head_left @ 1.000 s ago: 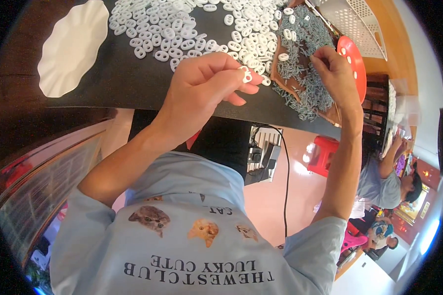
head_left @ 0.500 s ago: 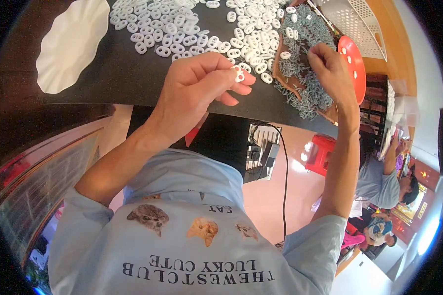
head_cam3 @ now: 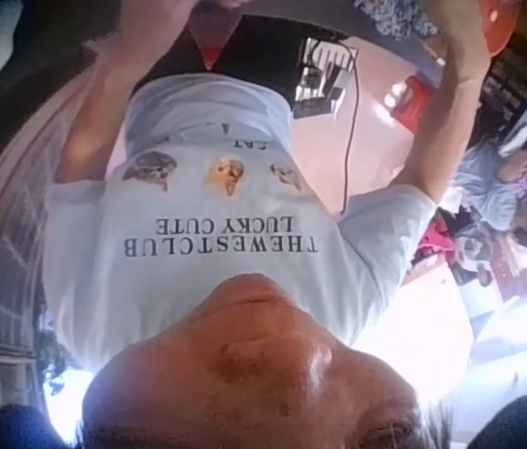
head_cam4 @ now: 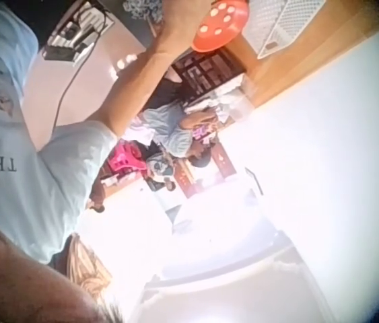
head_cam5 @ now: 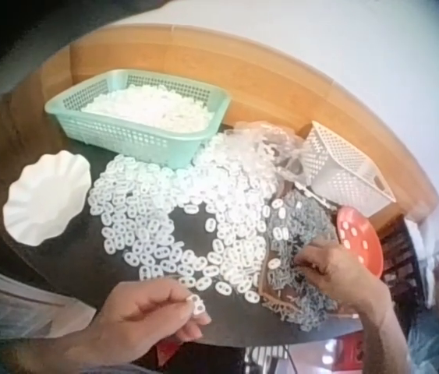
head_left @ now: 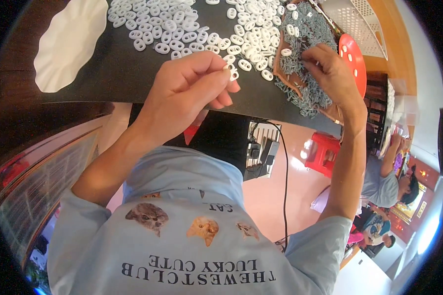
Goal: Assembling small white plastic components by manually attaching metal rings or clips to them.
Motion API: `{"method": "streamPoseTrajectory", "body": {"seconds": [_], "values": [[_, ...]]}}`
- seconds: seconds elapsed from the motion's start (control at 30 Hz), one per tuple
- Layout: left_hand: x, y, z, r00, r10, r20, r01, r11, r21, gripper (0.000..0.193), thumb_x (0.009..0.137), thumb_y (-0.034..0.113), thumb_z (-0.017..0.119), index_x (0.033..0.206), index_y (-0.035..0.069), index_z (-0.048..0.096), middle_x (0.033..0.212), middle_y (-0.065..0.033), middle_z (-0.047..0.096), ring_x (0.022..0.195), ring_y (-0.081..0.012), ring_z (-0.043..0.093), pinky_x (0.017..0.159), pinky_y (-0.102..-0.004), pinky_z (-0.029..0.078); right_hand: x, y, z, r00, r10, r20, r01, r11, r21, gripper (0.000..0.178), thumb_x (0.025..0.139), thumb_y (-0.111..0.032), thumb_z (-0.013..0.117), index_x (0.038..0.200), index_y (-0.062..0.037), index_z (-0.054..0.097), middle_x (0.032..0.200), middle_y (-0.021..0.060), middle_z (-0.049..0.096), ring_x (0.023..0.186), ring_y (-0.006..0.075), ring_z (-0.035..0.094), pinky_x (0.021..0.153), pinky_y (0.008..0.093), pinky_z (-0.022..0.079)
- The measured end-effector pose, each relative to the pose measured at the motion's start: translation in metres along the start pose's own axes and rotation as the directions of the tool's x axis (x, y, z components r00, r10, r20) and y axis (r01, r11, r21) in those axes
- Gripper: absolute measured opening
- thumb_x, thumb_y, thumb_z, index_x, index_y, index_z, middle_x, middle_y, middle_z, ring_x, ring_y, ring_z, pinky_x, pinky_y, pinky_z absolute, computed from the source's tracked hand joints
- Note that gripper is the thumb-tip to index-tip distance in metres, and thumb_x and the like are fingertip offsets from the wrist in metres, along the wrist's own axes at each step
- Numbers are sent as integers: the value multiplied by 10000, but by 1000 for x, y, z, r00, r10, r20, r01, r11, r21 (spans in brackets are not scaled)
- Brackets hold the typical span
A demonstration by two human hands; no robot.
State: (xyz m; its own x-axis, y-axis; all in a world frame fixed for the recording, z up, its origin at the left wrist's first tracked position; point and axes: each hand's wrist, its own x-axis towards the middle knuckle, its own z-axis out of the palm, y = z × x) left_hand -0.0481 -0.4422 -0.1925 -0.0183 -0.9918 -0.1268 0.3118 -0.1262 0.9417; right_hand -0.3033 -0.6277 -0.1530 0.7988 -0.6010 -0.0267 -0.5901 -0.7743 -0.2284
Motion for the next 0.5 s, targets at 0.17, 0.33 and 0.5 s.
{"method": "streamPoseTrajectory", "body": {"seconds": [0.17,0.33,0.5], "values": [[-5,-6,-4,998,50,25,-52,997,60,199,962,143,502,943,-19,617,873,-92,658,718,-100,617,644,-221,506,-5,-19,-7,998,-39,56,36,997,66,140,807,38,601,940,-3,581,875,96,551,821,253,588,740,314,459],[-6,-7,-4,998,58,4,-58,998,36,162,926,131,531,871,1,612,784,-32,631,673,-47,568,580,-187,450,-9,-36,-2,983,5,181,-16,998,61,117,813,16,605,924,3,570,868,117,553,815,288,587,734,337,464],[-7,-12,-9,1000,22,-5,-22,999,39,176,924,136,527,864,1,622,732,-34,617,635,-36,552,503,-173,413,-18,-28,-5,998,21,57,-21,1000,4,91,830,-19,595,916,2,573,845,130,554,791,298,584,712,349,463]]}}
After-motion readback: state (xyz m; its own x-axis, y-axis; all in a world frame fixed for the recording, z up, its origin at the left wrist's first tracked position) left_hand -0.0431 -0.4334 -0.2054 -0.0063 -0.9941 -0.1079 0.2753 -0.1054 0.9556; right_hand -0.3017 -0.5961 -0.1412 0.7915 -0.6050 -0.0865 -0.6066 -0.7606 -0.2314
